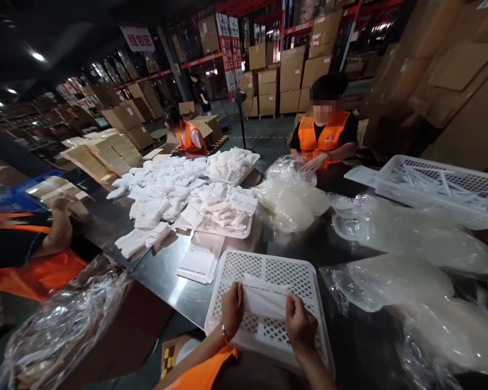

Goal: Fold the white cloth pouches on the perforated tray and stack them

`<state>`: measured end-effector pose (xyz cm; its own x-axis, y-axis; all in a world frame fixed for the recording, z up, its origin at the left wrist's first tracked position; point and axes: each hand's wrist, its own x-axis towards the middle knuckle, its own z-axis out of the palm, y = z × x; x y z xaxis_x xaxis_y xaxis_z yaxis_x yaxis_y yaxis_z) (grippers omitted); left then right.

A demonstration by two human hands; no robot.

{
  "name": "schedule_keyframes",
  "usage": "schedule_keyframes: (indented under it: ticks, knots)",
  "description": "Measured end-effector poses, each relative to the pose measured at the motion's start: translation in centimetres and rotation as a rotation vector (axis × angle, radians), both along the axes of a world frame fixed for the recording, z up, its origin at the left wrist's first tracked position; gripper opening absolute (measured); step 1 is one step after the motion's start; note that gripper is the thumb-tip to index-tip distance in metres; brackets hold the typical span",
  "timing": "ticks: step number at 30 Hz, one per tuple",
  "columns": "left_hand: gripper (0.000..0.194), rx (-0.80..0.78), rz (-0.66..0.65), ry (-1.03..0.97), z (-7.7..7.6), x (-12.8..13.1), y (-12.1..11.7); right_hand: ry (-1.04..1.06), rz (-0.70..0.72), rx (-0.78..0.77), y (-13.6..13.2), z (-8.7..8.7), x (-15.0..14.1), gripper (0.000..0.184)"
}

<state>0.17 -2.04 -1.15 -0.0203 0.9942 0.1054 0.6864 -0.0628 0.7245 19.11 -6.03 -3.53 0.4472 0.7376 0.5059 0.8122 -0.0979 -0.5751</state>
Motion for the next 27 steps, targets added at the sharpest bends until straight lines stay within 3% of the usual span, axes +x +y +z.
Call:
schedule_keyframes:
  ticks: [7, 13, 17, 22, 27]
  knots:
    - [0.036, 0.043, -0.086, 0.078, 0.2, -0.6, -0.2, -0.119, 0.068, 0.034, -0.9, 0.7, 0.5, 0.065]
    - [0.04, 0.058, -0.09, 0.087, 0.9, -0.6, -0.1, -0.121, 0.007, -0.022, -1.5, 1.0, 0.2, 0.06]
    - [0.046, 0.084, -0.08, 0.075, 1.3, -0.8, -0.5, -0.104, 0.008, 0.059, -1.9, 1.2, 0.2, 0.05]
    - [0.049, 0.064, -0.063, 0.105, 1.0, -1.0, -0.7, -0.314, 0.167, 0.171, -1.7, 1.8, 0.3, 0.039]
    - [0.045, -0.024, -0.066, 0.175, 0.4, -1.0, 0.0, -0.492, 0.085, 0.2, -1.0, 2.4, 0.2, 0.038]
